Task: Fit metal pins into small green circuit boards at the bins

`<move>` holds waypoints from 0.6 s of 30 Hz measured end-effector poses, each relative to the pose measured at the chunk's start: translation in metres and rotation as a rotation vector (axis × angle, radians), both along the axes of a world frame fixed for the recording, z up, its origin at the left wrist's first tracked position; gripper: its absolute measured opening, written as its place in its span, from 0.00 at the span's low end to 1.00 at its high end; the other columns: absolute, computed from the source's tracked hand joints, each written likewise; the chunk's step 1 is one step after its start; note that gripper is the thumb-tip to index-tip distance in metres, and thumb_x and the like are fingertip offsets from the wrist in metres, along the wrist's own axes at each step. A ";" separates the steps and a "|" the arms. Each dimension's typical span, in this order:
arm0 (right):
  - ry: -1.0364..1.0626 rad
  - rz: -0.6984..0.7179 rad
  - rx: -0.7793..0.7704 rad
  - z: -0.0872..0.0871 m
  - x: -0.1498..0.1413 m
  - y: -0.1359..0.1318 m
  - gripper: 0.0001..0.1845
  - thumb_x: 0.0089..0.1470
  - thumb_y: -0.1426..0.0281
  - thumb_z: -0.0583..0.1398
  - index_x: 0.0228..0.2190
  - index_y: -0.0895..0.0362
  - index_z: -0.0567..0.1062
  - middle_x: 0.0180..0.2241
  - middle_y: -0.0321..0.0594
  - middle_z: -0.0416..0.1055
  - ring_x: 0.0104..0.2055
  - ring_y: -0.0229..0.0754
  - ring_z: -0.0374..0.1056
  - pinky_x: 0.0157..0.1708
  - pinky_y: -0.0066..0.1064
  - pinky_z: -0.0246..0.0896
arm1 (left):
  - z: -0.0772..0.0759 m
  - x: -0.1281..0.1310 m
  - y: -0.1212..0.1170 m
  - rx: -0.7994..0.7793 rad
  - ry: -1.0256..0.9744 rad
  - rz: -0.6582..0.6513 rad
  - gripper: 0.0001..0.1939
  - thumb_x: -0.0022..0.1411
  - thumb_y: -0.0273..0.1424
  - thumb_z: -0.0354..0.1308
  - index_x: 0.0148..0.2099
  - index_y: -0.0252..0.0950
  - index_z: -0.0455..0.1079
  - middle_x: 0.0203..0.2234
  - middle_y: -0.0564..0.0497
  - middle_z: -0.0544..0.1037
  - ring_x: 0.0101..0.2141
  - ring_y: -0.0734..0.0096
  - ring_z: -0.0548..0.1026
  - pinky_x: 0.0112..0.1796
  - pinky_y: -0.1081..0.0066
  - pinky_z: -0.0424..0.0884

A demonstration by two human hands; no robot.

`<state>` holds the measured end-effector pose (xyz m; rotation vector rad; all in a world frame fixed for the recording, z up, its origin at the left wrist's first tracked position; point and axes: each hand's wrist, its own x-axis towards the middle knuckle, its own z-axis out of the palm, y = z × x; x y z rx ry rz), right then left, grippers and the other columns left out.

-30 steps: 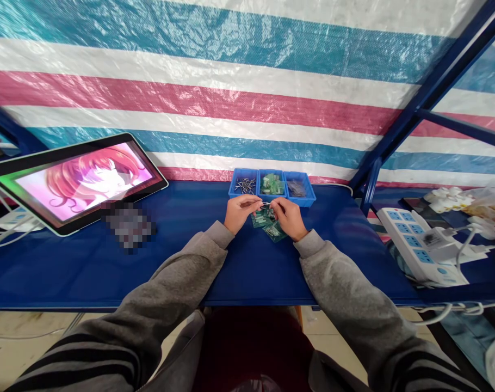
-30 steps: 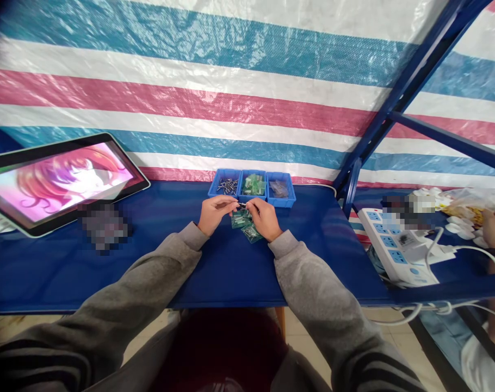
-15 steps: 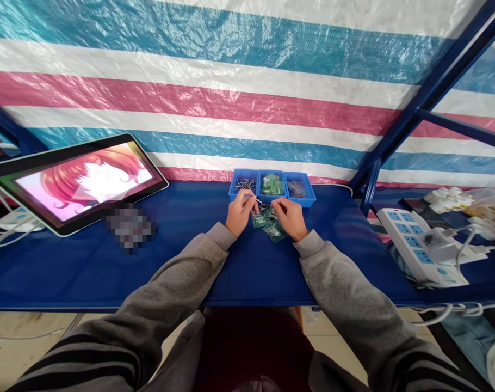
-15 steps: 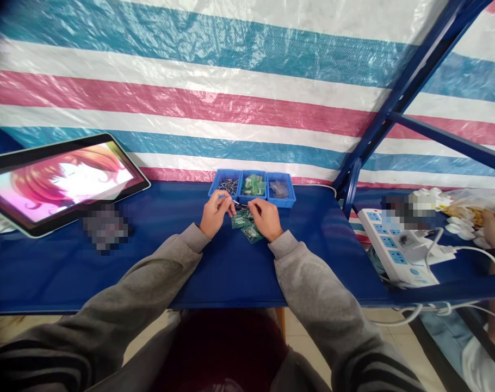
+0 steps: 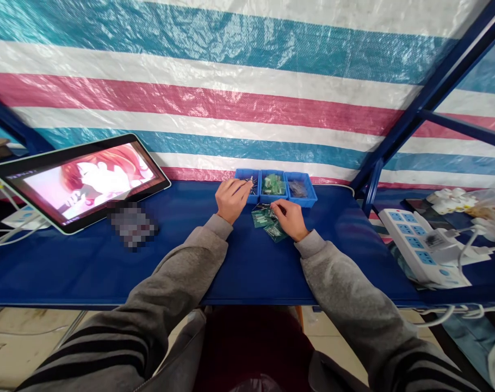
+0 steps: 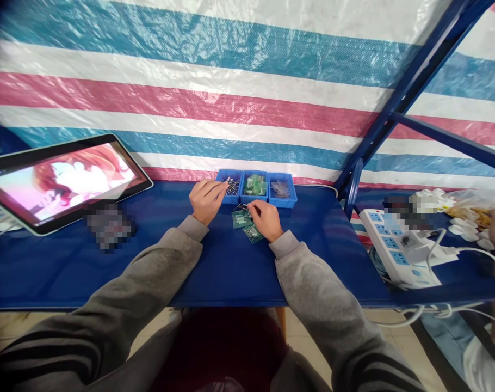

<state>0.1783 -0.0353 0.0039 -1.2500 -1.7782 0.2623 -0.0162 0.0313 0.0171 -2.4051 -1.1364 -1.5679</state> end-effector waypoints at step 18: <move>-0.265 -0.047 -0.103 -0.022 0.008 0.012 0.07 0.52 0.68 0.64 0.34 0.55 0.80 0.35 0.44 0.73 0.37 0.46 0.68 0.37 0.36 0.63 | -0.029 0.001 -0.020 -0.223 0.428 -0.269 0.12 0.67 0.36 0.52 0.41 0.38 0.75 0.37 0.46 0.77 0.41 0.62 0.73 0.41 0.67 0.70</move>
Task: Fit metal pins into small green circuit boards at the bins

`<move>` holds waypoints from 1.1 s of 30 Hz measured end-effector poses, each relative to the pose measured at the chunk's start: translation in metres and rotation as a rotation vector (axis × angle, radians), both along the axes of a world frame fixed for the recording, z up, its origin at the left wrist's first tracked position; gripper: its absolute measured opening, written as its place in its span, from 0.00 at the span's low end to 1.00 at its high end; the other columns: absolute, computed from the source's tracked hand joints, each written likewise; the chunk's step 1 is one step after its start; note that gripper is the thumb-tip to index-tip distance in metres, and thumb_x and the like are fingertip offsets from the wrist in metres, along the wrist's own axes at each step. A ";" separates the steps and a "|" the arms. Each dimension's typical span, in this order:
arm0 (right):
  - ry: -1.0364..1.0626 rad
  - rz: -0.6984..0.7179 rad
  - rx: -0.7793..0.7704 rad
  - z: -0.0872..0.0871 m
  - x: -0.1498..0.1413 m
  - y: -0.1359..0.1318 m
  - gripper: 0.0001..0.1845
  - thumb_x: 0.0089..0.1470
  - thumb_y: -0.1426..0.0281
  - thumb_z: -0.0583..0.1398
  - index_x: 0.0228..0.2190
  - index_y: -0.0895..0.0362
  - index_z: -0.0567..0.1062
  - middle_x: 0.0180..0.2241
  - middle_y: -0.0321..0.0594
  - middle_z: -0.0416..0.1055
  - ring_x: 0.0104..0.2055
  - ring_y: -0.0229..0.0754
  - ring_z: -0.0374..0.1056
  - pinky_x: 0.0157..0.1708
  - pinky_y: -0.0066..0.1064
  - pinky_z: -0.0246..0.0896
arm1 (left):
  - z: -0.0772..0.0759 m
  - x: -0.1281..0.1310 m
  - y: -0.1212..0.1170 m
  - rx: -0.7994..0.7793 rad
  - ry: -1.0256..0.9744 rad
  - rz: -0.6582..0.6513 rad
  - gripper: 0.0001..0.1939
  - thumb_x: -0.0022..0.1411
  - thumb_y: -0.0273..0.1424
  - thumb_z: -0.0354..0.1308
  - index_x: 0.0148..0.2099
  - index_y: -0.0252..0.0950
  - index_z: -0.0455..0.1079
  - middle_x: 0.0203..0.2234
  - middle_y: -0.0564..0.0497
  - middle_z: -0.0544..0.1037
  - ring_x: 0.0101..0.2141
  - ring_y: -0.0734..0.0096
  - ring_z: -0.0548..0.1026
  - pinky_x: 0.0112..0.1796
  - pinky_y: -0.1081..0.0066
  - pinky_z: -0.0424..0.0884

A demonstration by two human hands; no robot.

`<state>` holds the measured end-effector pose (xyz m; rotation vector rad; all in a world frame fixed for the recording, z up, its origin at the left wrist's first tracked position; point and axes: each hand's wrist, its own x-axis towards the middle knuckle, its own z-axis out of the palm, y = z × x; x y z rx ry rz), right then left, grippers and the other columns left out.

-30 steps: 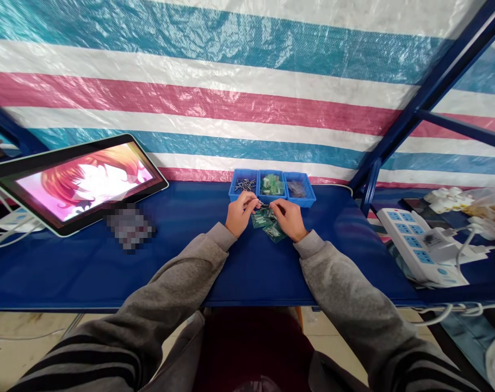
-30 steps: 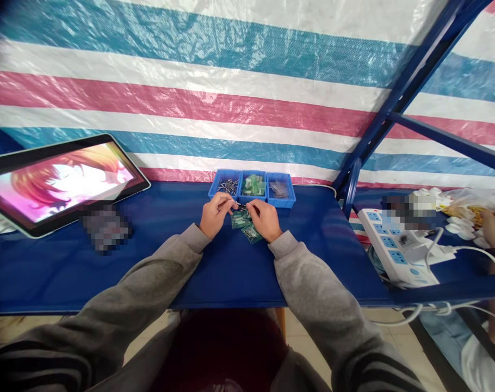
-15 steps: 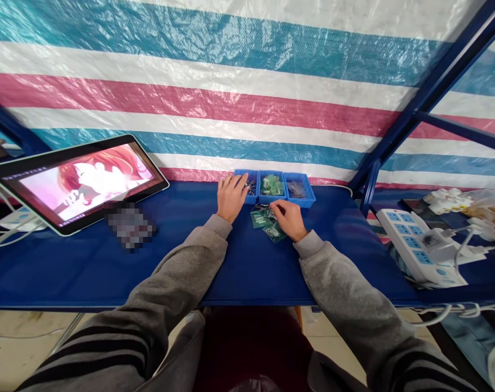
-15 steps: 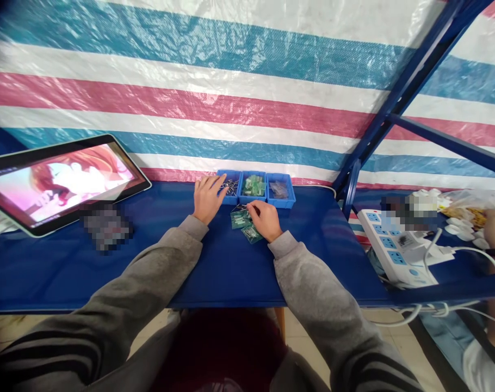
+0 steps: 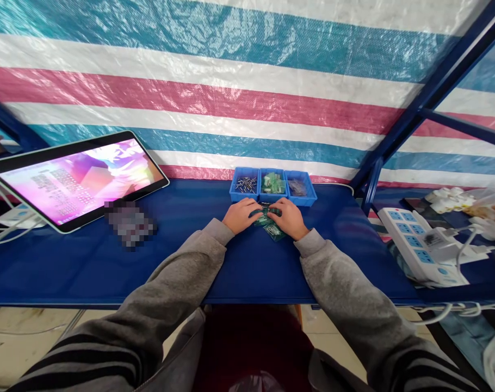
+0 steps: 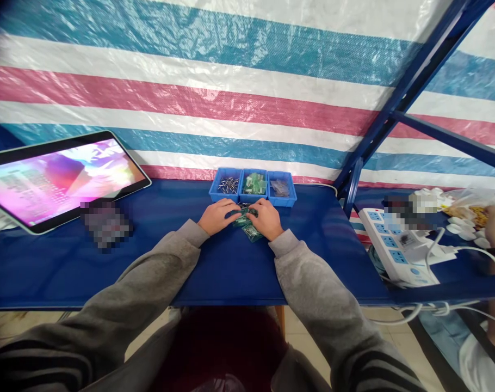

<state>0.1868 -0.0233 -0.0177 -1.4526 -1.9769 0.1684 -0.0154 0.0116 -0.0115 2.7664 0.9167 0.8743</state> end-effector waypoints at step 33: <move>0.124 0.073 0.040 -0.003 -0.001 0.005 0.09 0.58 0.66 0.59 0.34 0.56 0.79 0.35 0.45 0.73 0.41 0.48 0.68 0.44 0.40 0.63 | -0.004 0.005 -0.003 0.014 0.017 0.041 0.12 0.69 0.33 0.50 0.40 0.36 0.75 0.34 0.48 0.79 0.38 0.65 0.76 0.40 0.69 0.70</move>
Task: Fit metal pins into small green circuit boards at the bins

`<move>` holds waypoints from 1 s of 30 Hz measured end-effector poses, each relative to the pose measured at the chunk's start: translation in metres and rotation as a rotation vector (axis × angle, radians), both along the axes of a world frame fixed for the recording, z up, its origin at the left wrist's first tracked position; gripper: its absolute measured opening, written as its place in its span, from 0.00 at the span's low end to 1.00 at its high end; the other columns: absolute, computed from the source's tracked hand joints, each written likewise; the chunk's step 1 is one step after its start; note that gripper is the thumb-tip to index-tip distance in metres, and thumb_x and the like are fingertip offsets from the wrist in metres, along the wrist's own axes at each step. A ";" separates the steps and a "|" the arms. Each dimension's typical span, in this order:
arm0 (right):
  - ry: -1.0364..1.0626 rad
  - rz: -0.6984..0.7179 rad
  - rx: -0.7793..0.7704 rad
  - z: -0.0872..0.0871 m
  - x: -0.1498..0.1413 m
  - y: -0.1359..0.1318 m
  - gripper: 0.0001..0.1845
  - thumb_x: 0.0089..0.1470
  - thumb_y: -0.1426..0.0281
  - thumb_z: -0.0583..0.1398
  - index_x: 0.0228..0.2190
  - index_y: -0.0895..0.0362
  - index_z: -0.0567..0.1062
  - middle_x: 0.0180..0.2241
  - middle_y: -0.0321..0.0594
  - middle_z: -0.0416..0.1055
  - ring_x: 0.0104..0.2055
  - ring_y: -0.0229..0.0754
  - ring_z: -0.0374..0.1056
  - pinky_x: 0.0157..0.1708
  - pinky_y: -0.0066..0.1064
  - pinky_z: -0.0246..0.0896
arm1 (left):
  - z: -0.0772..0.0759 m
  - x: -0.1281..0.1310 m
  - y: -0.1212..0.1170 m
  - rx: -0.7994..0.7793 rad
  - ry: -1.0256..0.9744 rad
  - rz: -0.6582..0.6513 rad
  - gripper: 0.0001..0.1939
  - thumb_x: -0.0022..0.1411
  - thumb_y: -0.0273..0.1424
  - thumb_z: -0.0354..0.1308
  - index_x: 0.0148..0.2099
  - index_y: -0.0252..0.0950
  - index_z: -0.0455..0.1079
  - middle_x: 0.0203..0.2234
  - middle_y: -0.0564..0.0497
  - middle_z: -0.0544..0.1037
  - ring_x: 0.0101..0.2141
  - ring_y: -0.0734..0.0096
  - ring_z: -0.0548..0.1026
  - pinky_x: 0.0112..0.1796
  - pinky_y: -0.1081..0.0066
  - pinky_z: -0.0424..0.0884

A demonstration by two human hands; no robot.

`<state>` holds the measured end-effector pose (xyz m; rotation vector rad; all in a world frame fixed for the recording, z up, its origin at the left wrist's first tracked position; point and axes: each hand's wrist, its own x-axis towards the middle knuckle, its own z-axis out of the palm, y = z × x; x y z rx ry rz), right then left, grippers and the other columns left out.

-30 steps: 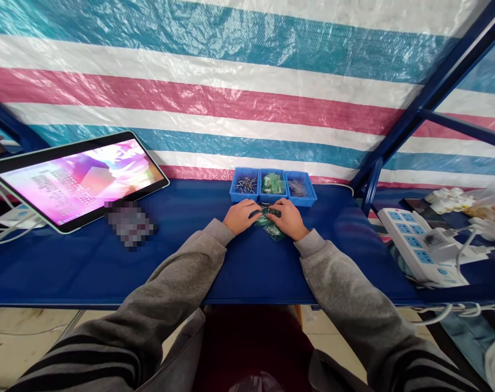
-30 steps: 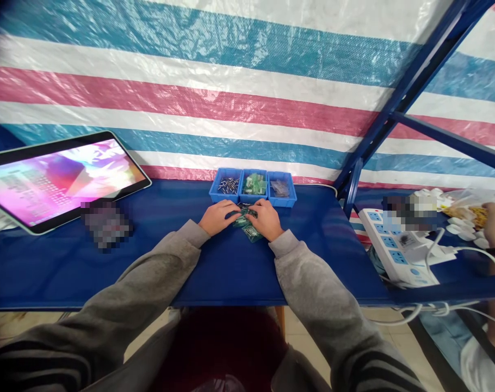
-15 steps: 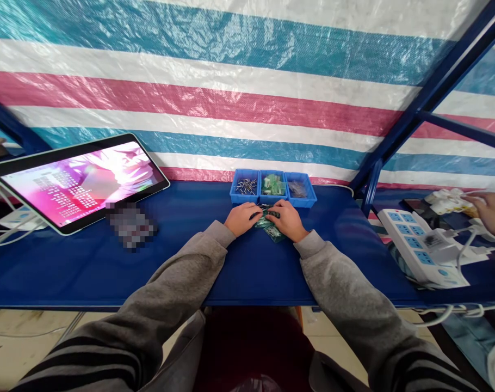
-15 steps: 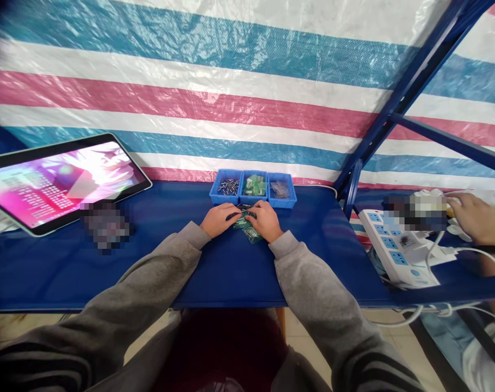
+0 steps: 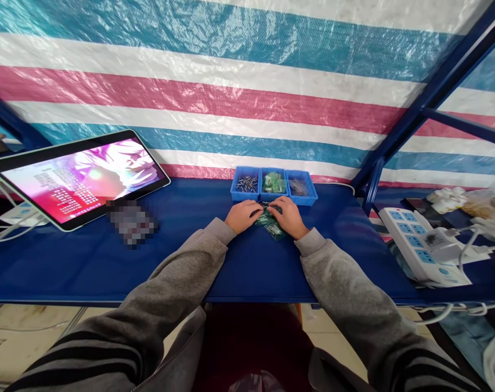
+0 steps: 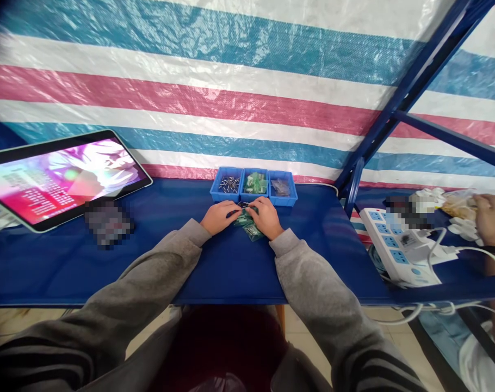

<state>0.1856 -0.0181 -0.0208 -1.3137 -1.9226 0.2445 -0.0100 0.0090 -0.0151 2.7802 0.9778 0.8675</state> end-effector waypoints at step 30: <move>0.203 0.012 -0.178 0.028 -0.004 -0.013 0.07 0.50 0.68 0.60 0.25 0.57 0.77 0.24 0.38 0.74 0.26 0.39 0.67 0.31 0.31 0.60 | 0.006 0.001 0.000 -0.055 -0.379 0.166 0.11 0.65 0.35 0.55 0.36 0.36 0.76 0.28 0.50 0.80 0.28 0.70 0.76 0.33 0.72 0.71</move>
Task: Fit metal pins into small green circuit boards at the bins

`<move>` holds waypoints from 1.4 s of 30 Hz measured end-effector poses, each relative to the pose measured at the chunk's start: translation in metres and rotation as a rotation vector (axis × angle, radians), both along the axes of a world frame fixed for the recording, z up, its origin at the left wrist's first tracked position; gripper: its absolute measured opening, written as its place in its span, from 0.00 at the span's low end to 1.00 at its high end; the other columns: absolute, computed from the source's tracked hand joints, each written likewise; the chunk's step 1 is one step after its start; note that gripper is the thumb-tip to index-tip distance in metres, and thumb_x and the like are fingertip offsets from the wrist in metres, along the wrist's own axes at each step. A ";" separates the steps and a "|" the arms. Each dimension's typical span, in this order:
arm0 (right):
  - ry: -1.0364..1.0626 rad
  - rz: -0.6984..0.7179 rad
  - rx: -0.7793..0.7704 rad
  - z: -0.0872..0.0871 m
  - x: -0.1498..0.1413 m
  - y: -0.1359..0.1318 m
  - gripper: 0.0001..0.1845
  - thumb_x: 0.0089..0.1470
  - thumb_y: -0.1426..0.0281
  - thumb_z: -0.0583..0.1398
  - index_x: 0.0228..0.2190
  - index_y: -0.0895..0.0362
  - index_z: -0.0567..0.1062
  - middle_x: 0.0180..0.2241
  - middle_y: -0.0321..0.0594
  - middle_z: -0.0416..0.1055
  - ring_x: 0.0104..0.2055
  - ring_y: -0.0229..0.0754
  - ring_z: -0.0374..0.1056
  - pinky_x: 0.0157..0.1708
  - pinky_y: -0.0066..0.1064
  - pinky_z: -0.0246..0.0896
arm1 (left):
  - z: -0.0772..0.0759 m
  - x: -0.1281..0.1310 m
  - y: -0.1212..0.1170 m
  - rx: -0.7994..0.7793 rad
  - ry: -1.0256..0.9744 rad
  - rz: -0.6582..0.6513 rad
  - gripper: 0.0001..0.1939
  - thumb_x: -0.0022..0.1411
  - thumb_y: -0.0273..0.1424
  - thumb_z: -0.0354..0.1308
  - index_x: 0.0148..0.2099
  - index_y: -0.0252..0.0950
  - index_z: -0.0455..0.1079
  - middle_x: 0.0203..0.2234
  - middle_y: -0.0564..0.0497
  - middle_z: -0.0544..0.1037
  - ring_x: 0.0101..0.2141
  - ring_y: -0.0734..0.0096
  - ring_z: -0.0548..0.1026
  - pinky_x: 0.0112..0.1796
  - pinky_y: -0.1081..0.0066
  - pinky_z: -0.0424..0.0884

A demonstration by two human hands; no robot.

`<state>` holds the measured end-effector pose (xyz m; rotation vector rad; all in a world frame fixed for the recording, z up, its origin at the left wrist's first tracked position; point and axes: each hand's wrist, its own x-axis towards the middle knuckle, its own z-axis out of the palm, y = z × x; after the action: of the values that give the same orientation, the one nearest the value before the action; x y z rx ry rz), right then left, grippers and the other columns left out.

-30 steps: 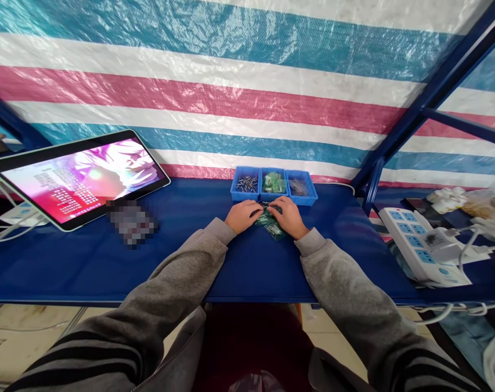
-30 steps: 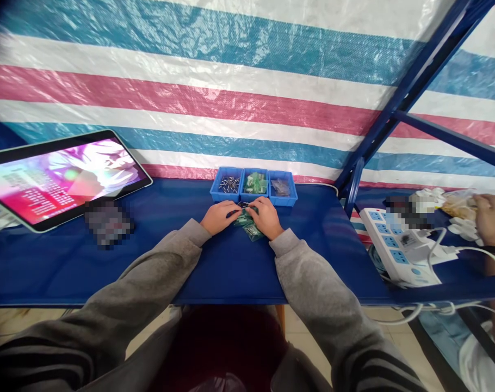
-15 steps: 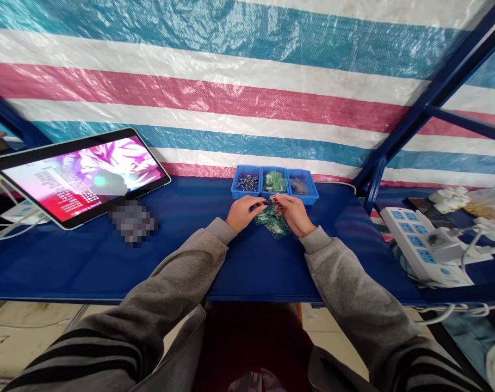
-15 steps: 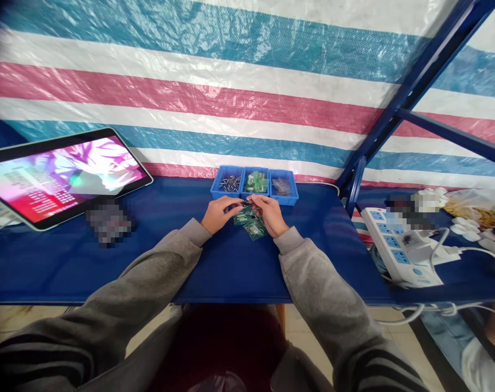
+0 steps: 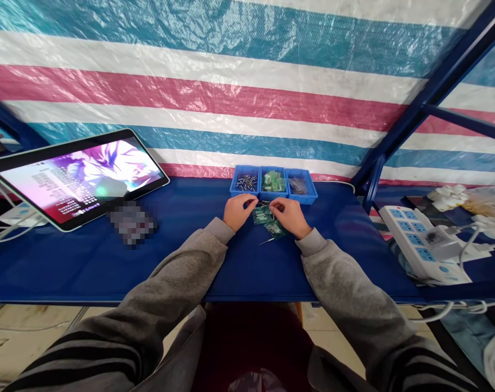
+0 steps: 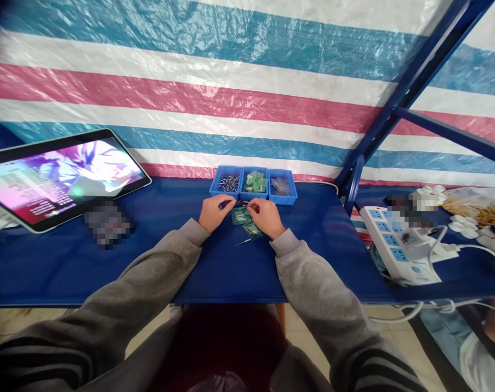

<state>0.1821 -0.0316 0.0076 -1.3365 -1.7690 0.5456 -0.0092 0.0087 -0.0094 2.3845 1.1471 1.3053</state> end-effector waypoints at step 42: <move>0.480 0.112 -0.154 -0.014 -0.003 0.004 0.21 0.46 0.52 0.65 0.33 0.56 0.75 0.24 0.37 0.73 0.21 0.37 0.66 0.19 0.29 0.59 | 0.005 0.004 -0.003 -0.226 -0.126 -0.173 0.15 0.63 0.41 0.57 0.35 0.34 0.75 0.30 0.49 0.80 0.31 0.69 0.76 0.28 0.73 0.69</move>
<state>0.1789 -0.0280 -0.0062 -1.0940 -1.4297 0.9916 -0.0050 0.0057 -0.0044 2.1542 0.9722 1.1826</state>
